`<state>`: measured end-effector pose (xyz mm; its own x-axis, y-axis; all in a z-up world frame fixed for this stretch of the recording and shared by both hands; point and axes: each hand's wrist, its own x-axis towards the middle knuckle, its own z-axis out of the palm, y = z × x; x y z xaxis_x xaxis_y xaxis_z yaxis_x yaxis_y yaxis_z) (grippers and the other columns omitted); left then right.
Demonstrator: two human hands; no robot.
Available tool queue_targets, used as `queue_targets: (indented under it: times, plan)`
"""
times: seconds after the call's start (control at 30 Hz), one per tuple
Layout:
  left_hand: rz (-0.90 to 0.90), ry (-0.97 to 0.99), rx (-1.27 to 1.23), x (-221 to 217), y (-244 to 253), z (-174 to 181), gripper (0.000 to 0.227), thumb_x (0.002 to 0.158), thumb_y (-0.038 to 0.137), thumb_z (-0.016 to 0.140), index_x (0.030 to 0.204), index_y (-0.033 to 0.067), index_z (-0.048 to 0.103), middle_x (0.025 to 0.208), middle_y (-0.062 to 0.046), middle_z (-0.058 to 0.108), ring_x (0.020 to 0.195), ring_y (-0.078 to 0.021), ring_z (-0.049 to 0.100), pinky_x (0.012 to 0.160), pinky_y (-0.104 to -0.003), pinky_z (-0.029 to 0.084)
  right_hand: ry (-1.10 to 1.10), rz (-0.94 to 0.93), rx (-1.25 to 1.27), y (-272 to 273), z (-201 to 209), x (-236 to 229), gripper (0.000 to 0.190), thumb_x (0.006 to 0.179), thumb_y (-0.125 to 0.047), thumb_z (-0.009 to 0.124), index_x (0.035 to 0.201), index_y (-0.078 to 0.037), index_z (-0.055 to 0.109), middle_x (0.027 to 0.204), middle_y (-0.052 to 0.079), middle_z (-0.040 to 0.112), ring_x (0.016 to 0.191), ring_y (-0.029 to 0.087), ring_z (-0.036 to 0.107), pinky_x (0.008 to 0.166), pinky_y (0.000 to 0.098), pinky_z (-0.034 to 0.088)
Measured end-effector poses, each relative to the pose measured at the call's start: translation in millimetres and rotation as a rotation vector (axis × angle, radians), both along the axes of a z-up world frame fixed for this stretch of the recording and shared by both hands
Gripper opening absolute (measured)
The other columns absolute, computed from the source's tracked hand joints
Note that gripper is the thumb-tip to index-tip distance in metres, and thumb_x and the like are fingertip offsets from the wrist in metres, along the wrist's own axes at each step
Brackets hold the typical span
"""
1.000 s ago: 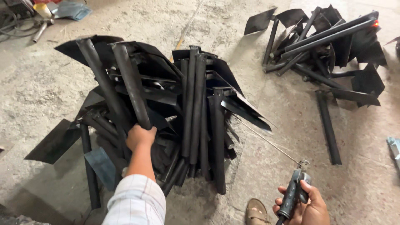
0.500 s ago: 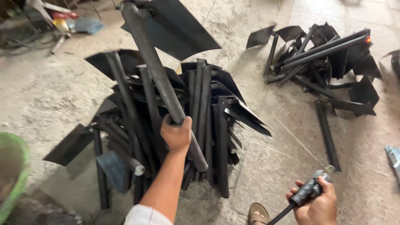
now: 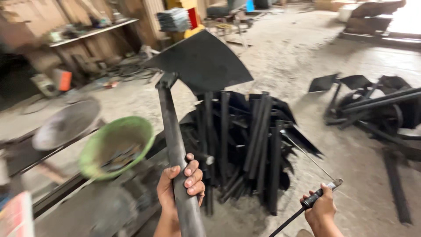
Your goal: The person welds metal plates to the ends of cylindrical pipes using a welding torch, holding the pipes by hand to position them before applying the arc to join the components.
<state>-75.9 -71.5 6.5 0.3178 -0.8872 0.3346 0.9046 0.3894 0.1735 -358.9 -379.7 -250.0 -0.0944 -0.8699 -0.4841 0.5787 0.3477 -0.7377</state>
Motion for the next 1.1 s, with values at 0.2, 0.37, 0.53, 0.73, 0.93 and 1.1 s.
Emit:
queue_targets:
  times: [0.2, 0.37, 0.53, 0.73, 0.93, 1.1]
  plan:
    - [0.39, -0.017, 0.209, -16, 142, -10, 0.029, 0.084, 0.013, 0.069, 0.109, 0.0055, 0.055, 0.085, -0.006, 0.053, 0.069, -0.0161, 0.055, 0.057, -0.029, 0.051, -0.063, 0.192, -0.045, 61, 5, 42, 0.035, 0.096, -0.038, 0.067, 0.116, -0.014, 0.049, 0.094, 0.011, 0.058, 0.068, 0.028, 0.055, 0.06, 0.0447, 0.048]
    - [0.503, 0.095, 0.138, -34, 224, -34, 0.026, 0.084, 0.013, 0.068, 0.106, 0.0066, 0.055, 0.084, -0.005, 0.055, 0.071, -0.0164, 0.056, 0.061, -0.031, 0.053, -0.055, 0.38, -0.059, 114, 43, 88, 0.032, 0.096, -0.039, 0.067, 0.114, -0.017, 0.052, 0.09, 0.009, 0.059, 0.067, 0.026, 0.057, 0.059, 0.0443, 0.048]
    - [0.27, 0.319, -0.148, -54, 245, -54, 0.023, 0.083, 0.011, 0.068, 0.102, 0.0045, 0.057, 0.084, -0.004, 0.056, 0.073, -0.0163, 0.06, 0.068, -0.03, 0.057, 0.022, 0.611, -0.179, 150, 68, 129, 0.029, 0.097, -0.038, 0.066, 0.113, -0.016, 0.058, 0.087, 0.007, 0.06, 0.066, 0.026, 0.058, 0.059, 0.045, 0.048]
    - [0.087, 0.51, -0.344, -62, 222, -72, 0.023, 0.081, 0.016, 0.07, 0.094, 0.0027, 0.058, 0.081, -0.002, 0.06, 0.073, -0.0132, 0.066, 0.076, -0.027, 0.061, 0.032, 0.843, -0.302, 182, 96, 175, 0.025, 0.095, -0.029, 0.062, 0.116, -0.016, 0.06, 0.084, 0.007, 0.06, 0.061, 0.024, 0.055, 0.055, 0.0408, 0.048]
    - [0.094, 0.48, -0.324, -51, 213, -84, 0.027, 0.081, 0.027, 0.074, 0.086, 0.0069, 0.058, 0.08, 0.001, 0.064, 0.08, -0.0123, 0.072, 0.084, -0.025, 0.062, 0.085, 1.056, -0.548, 231, 82, 205, 0.031, 0.092, -0.016, 0.068, 0.118, -0.001, 0.062, 0.083, 0.007, 0.062, 0.058, 0.023, 0.057, 0.05, 0.0379, 0.046]
    - [0.217, 0.441, -0.132, -44, 217, -89, 0.037, 0.081, 0.037, 0.071, 0.094, 0.0043, 0.058, 0.084, -0.003, 0.065, 0.08, -0.0151, 0.075, 0.078, -0.028, 0.063, 0.449, 1.073, -0.978, 275, 119, 216, 0.073, 0.079, -0.018, 0.084, 0.143, -0.001, 0.054, 0.106, 0.013, 0.067, 0.087, 0.023, 0.065, 0.073, 0.0364, 0.052]
